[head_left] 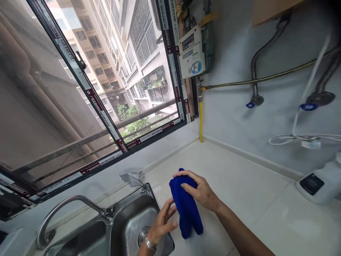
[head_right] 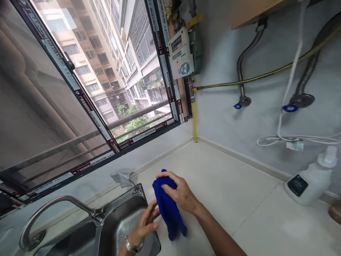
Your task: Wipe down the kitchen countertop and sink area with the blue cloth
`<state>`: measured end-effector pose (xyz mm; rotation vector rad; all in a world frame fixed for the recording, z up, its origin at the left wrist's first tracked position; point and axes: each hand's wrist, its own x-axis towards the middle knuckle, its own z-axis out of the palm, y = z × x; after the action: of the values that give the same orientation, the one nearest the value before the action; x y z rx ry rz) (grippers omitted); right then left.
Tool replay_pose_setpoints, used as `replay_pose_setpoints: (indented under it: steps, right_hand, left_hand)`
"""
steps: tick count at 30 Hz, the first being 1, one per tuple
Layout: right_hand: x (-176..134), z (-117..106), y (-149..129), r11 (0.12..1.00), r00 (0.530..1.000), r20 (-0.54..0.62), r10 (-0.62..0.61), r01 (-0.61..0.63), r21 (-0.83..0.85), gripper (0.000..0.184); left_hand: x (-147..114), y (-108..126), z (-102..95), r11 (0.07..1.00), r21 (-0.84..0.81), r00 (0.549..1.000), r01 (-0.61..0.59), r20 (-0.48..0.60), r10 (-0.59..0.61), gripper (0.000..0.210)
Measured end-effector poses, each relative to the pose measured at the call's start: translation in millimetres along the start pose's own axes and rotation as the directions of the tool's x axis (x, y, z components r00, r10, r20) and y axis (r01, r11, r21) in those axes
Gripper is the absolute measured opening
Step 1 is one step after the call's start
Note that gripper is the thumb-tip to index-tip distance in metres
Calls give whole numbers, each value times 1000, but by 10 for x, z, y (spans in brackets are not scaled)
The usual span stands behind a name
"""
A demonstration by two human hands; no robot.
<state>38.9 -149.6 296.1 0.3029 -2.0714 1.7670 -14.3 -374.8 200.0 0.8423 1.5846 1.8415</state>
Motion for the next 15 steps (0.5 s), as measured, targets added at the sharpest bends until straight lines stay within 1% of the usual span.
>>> replay_pose_setpoints:
  steps: [1, 2, 4, 5, 6, 7, 9, 10, 11, 12, 13, 14, 15]
  right_hand:
    - [19, 34, -39, 999, 998, 53, 41, -40, -18, 32]
    - [38, 62, -45, 996, 992, 95, 86, -82, -44, 33]
    - [75, 92, 48, 985, 977, 139, 165, -155, -80, 39]
    - [86, 95, 144, 980, 973, 134, 190, -180, -83, 43]
    - [83, 93, 263, 975, 972, 107, 211, -202, -89, 50]
    - [61, 91, 396, 969, 972, 58, 228, -221, -109, 57]
    - [-62, 112, 662, 944, 963, -103, 250, -266, -193, 68]
    - [-165, 147, 775, 924, 951, -169, 260, -296, -244, 66]
    - [-292, 203, 869, 903, 936, -190, 295, -339, -266, 58]
    - [-434, 279, 942, 885, 920, -138, 366, -390, -254, 53]
    - [-585, 372, 996, 870, 890, -10, 456, -447, -208, 56]
    - [-733, 474, 1036, 843, 836, 121, 535, -521, -134, 60]
    - [-868, 576, 1066, 803, 773, 238, 588, -595, -49, 62]
  left_hand:
    - [51, -23, 101, 1000, -9, 1000, 17, 18, -17, 75]
    - [94, -42, 194, 999, -15, 999, 46, 5, -46, 69]
    - [144, -79, 342, 988, -49, 985, 144, -86, -148, 60]
    - [149, -100, 391, 975, -104, 968, 196, -140, -209, 57]
    - [142, -123, 422, 955, -191, 945, 228, -190, -264, 55]
    - [122, -146, 437, 925, -297, 923, 236, -230, -309, 55]
    - [52, -193, 428, 843, -493, 885, 214, -269, -381, 54]
    - [6, -217, 411, 800, -560, 868, 214, -267, -419, 53]
    - [-44, -241, 392, 760, -609, 851, 227, -256, -459, 52]
    - [-97, -268, 374, 724, -644, 832, 248, -241, -499, 51]
    - [-148, -297, 360, 692, -668, 811, 273, -226, -539, 50]
    - [-198, -330, 350, 667, -683, 790, 297, -216, -573, 49]
    - [-243, -366, 345, 652, -690, 773, 314, -213, -598, 49]
